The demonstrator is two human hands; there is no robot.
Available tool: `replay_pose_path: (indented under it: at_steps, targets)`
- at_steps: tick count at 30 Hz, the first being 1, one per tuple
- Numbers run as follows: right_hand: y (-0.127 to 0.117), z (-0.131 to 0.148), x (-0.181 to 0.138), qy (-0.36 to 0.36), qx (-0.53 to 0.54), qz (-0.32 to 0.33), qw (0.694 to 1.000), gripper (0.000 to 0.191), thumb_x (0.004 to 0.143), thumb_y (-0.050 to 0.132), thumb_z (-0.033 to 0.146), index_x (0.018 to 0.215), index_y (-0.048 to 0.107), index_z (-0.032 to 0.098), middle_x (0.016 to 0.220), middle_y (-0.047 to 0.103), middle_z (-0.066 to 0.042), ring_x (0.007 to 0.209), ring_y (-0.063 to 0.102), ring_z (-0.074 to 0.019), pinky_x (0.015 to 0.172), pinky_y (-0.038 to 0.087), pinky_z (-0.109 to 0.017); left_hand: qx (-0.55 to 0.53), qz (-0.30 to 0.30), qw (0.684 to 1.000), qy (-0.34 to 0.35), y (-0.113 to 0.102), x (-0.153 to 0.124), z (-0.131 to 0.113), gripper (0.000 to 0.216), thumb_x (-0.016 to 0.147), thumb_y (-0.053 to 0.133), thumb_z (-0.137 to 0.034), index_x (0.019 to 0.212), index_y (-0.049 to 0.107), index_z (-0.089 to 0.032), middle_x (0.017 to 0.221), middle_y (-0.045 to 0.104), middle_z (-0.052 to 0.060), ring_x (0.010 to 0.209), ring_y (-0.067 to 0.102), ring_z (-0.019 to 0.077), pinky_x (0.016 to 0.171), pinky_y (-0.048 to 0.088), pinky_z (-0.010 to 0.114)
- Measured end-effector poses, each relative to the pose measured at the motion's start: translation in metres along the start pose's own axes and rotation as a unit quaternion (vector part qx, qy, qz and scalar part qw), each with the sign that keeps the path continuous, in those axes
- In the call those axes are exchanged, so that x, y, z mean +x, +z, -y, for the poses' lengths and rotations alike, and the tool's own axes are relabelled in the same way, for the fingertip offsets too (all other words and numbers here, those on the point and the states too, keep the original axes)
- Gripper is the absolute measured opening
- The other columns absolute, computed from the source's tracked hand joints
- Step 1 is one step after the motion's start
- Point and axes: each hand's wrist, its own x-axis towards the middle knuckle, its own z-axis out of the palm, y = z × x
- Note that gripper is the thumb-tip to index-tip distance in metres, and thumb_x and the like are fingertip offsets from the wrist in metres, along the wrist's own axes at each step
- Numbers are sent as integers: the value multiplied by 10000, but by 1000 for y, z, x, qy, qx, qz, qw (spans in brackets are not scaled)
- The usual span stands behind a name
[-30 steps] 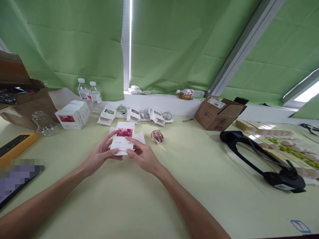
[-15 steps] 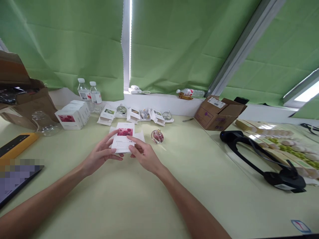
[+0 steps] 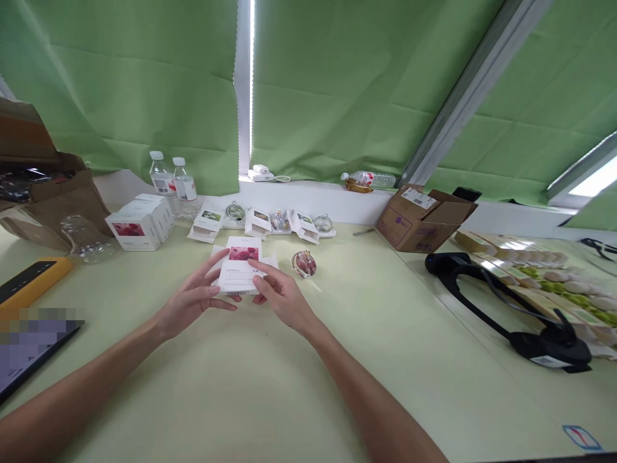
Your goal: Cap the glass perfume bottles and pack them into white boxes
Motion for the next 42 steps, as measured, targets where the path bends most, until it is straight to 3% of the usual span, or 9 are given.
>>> replay_pose_path:
  at_steps: [10, 22, 42]
  targets:
    - [-1, 1, 0, 0, 5, -9, 1000, 481, 908, 517, 471, 1340, 512, 259, 1043, 650, -47, 753, 640, -153, 775, 567, -391, 39, -7, 999, -16, 0, -2, -6, 715, 855, 593, -323, 1457, 213, -393, 1328, 505, 86, 918, 656, 231, 865, 530, 492]
    - [0, -3, 1, -7, 14, -10, 1000, 460, 930, 461, 490, 1319, 536, 254, 1097, 638, -66, 741, 651, -155, 768, 568, -397, 89, -28, 996, 1, -1, -1, 2, 612, 854, 588, -424, 1399, 320, -346, 1192, 565, 92, 822, 633, 192, 794, 555, 452]
    - [4, 0, 0, -22, -1, -21, 1000, 448, 917, 498, 480, 1288, 564, 240, 1027, 650, -51, 727, 619, -133, 683, 580, -323, 107, -42, 993, -1, 2, -1, 0, 540, 834, 619, -423, 1310, 389, -315, 1133, 575, 78, 790, 629, 177, 784, 563, 435]
